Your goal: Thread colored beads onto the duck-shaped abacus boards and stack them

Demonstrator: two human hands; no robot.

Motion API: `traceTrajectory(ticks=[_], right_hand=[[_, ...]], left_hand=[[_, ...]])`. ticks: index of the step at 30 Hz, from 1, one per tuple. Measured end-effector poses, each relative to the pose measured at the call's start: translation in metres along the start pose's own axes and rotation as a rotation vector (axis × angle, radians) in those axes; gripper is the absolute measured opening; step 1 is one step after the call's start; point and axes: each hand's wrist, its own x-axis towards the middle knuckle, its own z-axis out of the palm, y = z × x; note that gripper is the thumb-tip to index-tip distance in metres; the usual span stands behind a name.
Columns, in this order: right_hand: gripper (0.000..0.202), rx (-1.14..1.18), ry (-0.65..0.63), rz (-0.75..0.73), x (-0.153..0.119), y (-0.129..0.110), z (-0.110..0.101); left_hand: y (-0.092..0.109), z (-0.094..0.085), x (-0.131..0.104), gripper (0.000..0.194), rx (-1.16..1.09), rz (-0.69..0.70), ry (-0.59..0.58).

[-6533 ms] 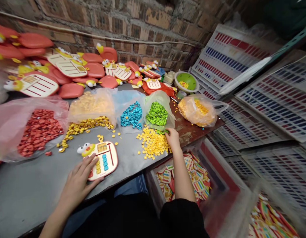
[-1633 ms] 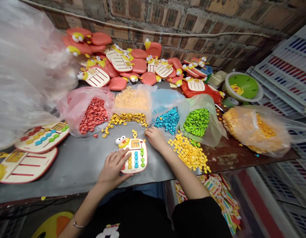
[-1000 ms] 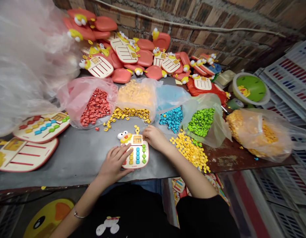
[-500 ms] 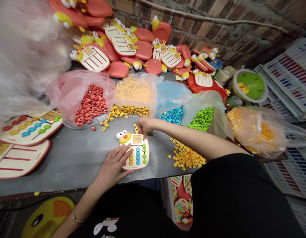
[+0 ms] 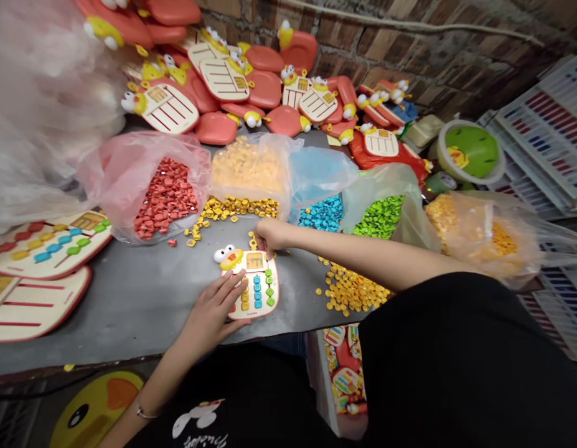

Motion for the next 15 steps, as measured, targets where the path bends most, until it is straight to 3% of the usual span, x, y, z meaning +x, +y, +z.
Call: traceTrajectory(ticks=[7,10,15], right_hand=[[0.025,0.211,0.101,-0.033,-0.013,0.007,0.011],[0.023,0.456,0.195,-0.079,-0.032,0.010,0.021],[0.044,0.935,0.369,-0.177,-0.068,-0.001,0.048]], left_hand=[[0.000,-0.002,0.002,0.069,-0.005,-0.001,-0.029],[0.002,-0.005,0.001,0.070,-0.003,-0.001,0.000],[0.004,-0.008,-0.003,0.067,-0.034,0.068,0.111]])
